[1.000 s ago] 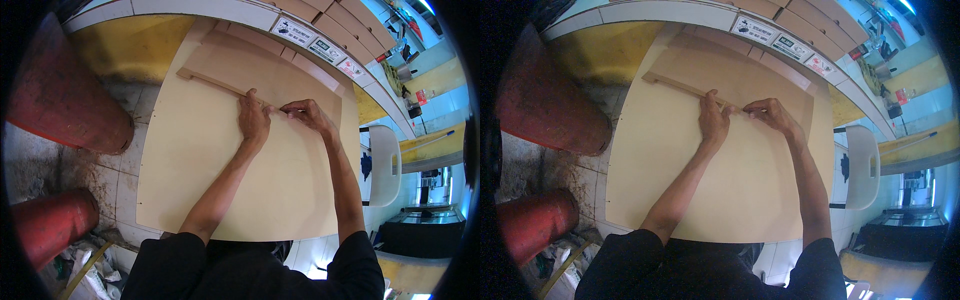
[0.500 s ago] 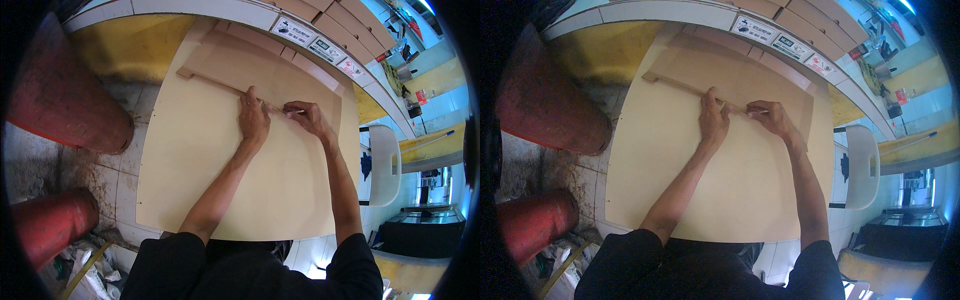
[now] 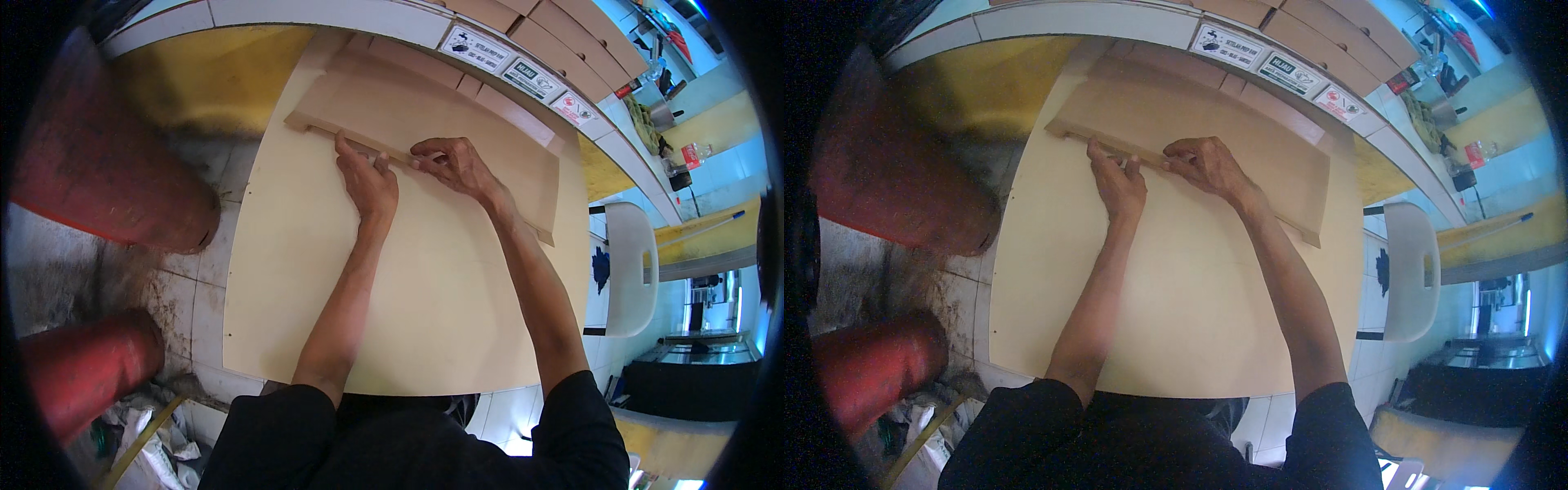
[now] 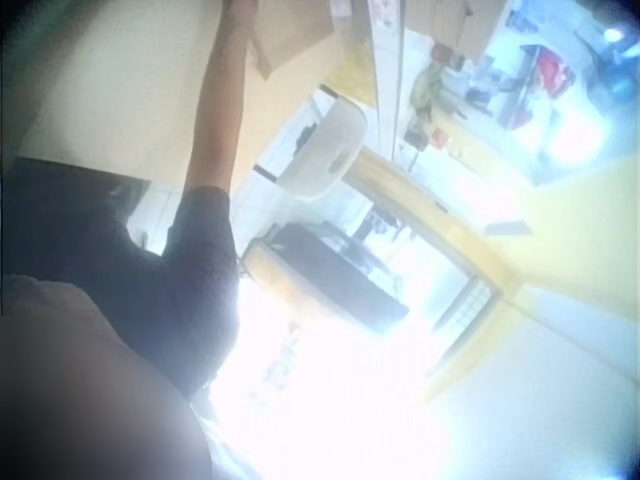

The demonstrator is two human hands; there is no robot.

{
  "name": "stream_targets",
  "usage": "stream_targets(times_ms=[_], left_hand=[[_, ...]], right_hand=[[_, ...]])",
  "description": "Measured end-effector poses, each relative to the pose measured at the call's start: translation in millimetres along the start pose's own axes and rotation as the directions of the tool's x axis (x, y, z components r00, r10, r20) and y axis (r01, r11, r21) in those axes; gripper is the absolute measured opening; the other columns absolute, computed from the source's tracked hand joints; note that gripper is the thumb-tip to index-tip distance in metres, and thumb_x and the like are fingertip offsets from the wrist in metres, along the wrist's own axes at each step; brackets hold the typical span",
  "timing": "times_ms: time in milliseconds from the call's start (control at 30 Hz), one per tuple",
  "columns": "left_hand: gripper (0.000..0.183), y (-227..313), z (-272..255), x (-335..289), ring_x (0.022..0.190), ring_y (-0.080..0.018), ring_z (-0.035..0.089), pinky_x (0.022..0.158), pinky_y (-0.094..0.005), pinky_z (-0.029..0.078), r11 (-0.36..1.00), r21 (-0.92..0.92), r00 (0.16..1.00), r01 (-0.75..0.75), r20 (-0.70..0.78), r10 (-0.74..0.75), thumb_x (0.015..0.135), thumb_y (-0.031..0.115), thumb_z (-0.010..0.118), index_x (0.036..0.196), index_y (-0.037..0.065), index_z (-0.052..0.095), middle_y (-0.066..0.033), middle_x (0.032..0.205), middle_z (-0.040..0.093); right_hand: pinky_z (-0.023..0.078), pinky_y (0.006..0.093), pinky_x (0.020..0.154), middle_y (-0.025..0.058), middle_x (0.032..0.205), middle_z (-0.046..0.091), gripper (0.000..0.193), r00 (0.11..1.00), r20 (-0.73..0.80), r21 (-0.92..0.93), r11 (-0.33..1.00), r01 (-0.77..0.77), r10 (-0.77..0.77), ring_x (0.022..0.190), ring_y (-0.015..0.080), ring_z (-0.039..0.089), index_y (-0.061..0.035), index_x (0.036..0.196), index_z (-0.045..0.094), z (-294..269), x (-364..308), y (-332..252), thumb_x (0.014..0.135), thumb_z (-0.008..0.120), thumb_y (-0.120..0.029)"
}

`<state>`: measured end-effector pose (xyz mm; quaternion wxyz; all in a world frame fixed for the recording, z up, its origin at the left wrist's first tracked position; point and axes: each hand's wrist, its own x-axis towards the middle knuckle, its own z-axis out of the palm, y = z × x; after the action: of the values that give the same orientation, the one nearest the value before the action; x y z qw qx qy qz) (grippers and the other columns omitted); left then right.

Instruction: The person assembles flat cardboard pizza boxes by folding the flaps and securing them with tape. They repeat this process for multiple boxes, stacking the finished boxes on a nearby counter.

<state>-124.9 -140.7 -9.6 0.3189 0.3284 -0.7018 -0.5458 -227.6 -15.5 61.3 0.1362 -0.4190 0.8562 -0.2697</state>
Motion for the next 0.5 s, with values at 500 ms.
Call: stream_targets(times_ms=[500], left_hand=[[0.087, 2.7, -2.6, 5.2, 0.119, -0.0361, 0.059, 0.099, -0.0467, 0.052, 0.999, -0.023, 0.997, 0.034, 0.067, -0.033, 0.09, -0.003, 0.071, 0.156, 0.006, 0.015, -0.0242, 0.132, 0.049]], right_hand=[[0.057, 0.0424, 0.078, 0.0187, 0.098, 0.076, 0.022, 0.993, 0.007, -0.017, 0.993, 0.115, -0.115, 0.086, 0.0339, 0.074, -0.001, 0.108, 0.076, 4.2, 12.3, 9.5, 0.091, 0.072, -0.014]])
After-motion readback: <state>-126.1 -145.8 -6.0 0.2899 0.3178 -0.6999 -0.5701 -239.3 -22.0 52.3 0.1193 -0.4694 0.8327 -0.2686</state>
